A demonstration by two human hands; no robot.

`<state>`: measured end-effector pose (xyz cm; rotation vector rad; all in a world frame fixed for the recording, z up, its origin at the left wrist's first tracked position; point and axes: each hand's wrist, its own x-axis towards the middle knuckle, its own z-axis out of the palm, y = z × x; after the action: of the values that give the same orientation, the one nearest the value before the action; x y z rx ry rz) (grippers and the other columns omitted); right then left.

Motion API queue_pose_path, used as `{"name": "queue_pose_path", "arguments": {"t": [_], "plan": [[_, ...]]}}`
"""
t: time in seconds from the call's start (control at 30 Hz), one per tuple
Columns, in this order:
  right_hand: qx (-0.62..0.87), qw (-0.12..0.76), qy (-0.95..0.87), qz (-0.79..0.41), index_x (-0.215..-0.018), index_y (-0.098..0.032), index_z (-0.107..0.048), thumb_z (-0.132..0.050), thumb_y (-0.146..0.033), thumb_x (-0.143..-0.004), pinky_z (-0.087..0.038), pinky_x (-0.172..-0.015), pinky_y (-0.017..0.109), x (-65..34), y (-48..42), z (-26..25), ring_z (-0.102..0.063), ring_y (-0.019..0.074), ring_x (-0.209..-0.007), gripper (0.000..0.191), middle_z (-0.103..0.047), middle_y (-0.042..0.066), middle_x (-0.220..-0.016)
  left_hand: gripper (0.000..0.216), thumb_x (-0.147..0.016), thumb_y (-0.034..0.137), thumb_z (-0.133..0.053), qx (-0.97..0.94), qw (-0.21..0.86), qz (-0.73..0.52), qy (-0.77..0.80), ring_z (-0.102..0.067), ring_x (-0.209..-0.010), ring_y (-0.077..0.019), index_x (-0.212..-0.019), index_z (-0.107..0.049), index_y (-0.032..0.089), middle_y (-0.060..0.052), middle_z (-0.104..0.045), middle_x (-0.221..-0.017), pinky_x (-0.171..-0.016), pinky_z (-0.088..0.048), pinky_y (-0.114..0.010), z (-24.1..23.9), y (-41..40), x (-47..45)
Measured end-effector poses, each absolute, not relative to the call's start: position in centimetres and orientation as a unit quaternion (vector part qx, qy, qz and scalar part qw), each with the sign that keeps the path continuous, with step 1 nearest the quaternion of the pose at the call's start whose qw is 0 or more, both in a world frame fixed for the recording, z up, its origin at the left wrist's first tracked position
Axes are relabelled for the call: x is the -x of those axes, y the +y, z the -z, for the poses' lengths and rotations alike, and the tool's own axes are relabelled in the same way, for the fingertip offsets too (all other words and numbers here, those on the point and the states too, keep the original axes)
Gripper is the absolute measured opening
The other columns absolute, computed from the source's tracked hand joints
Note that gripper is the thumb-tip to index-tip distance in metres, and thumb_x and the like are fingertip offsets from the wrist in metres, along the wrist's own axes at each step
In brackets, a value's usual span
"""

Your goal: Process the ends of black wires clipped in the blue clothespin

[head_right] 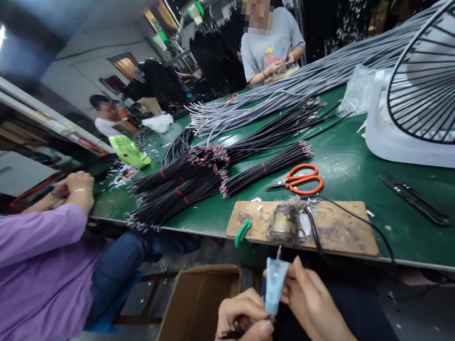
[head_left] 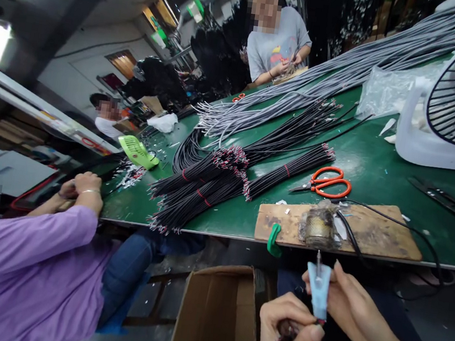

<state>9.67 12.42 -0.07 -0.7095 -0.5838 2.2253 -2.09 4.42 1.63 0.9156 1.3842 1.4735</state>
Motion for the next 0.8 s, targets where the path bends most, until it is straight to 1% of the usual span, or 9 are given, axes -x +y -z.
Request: {"name": "queue_pose_path", "arguments": {"t": [0.1,0.17,0.23,0.3,0.4,0.5,0.6,0.73,0.8], "plan": [[0.278,0.367,-0.252,-0.851,-0.077,-0.016,-0.075,-0.061,-0.054,-0.084,-0.041,-0.059,0.027,-10.4,12.3,1.2,-0.047,0.0134,-0.063,0.041,-0.057,0.002,-0.066,0.022,-0.065,0.038,-0.083,-0.362,0.433,-0.616,0.55,-0.056,-0.054,-0.0133,-0.066,-0.077,0.017,-0.005,-0.063,-0.061,-0.043,-0.043,-0.022,-1.4,4.1,1.9],[0.294,0.359,-0.306,-0.831,-0.079,-0.018,-0.073,-0.062,-0.046,-0.087,-0.042,-0.062,0.026,-11.0,12.2,1.7,-0.049,0.0138,-0.066,0.032,-0.058,0.001,-0.068,0.024,-0.063,0.038,-0.084,-0.354,0.436,-0.62,0.548,-0.054,-0.052,-0.0111,-0.065,-0.076,0.016,-0.004,-0.063,-0.061,-0.039,-0.037,-0.019,-1.4,3.7,1.8],[0.321,0.342,-0.377,-0.799,-0.086,-0.019,-0.072,-0.066,-0.041,-0.085,-0.044,-0.069,0.029,-11.5,12.1,1.9,-0.055,0.0162,-0.074,0.022,-0.062,0.002,-0.075,0.031,-0.064,0.042,-0.083,-0.329,0.471,-0.602,0.555,-0.052,-0.045,-0.0078,-0.061,-0.071,0.014,-0.003,-0.063,-0.058,-0.036,-0.032,-0.016,-1.2,3.3,1.7],[0.335,0.325,-0.445,-0.764,-0.085,-0.019,-0.072,-0.069,-0.039,-0.082,-0.046,-0.073,0.03,-11.8,12.2,1.8,-0.058,0.0188,-0.079,0.021,-0.064,0.003,-0.081,0.038,-0.066,0.047,-0.08,-0.268,0.537,-0.565,0.566,-0.047,-0.035,-0.0052,-0.062,-0.063,0.013,-0.001,-0.063,-0.054,-0.033,-0.029,-0.015,-0.9,2.8,1.6],[0.297,0.285,-0.555,-0.723,-0.073,-0.018,-0.073,-0.071,-0.035,-0.079,-0.047,-0.074,0.03,-11.8,12.4,0.6,-0.06,0.0201,-0.079,0.018,-0.064,0.003,-0.079,0.042,-0.066,0.05,-0.08,-0.192,0.605,-0.507,0.583,-0.046,-0.032,-0.0071,-0.07,-0.054,0.016,0.001,-0.063,-0.049,-0.033,-0.032,-0.017,0.2,2.1,1.7],[0.263,0.233,-0.663,-0.661,-0.074,-0.021,-0.073,-0.073,-0.024,-0.077,-0.046,-0.077,0.029,-11.4,12.2,-1.1,-0.061,0.0197,-0.081,0.005,-0.066,0.002,-0.08,0.046,-0.052,0.042,-0.09,-0.19,0.581,-0.502,0.612,-0.056,-0.046,-0.011,-0.068,-0.056,0.015,0.001,-0.063,-0.055,-0.044,-0.042,-0.021,1.9,1.6,2.0],[0.291,0.231,-0.719,-0.588,-0.072,-0.021,-0.068,-0.065,-0.017,-0.081,-0.046,-0.079,0.03,-11.1,11.7,-1.9,-0.061,0.0198,-0.084,0.011,-0.067,0.002,-0.082,0.049,-0.043,0.037,-0.094,-0.187,0.573,-0.517,0.608,-0.056,-0.05,-0.01,-0.065,-0.057,0.014,0.003,-0.061,-0.058,-0.049,-0.044,-0.021,3.4,1.7,2.2],[0.321,0.245,-0.71,-0.577,-0.072,-0.02,-0.064,-0.059,-0.027,-0.089,-0.044,-0.085,0.033,-11.4,11.0,-0.6,-0.06,0.0203,-0.085,0.018,-0.066,0.002,-0.081,0.045,-0.058,0.048,-0.085,-0.16,0.641,-0.568,0.49,-0.04,-0.028,-0.0038,-0.063,-0.055,0.015,0.006,-0.051,-0.045,-0.031,-0.036,-0.018,3.4,2.1,1.9],[0.331,0.262,-0.682,-0.598,-0.072,-0.02,-0.064,-0.058,-0.03,-0.09,-0.044,-0.082,0.032,-11.7,10.7,0.3,-0.06,0.0198,-0.083,0.021,-0.065,0.003,-0.081,0.039,-0.066,0.045,-0.081,-0.156,0.643,-0.593,0.459,-0.037,-0.026,-0.0026,-0.063,-0.058,0.014,0.004,-0.053,-0.045,-0.027,-0.033,-0.016,2.7,2.2,1.7]]}}
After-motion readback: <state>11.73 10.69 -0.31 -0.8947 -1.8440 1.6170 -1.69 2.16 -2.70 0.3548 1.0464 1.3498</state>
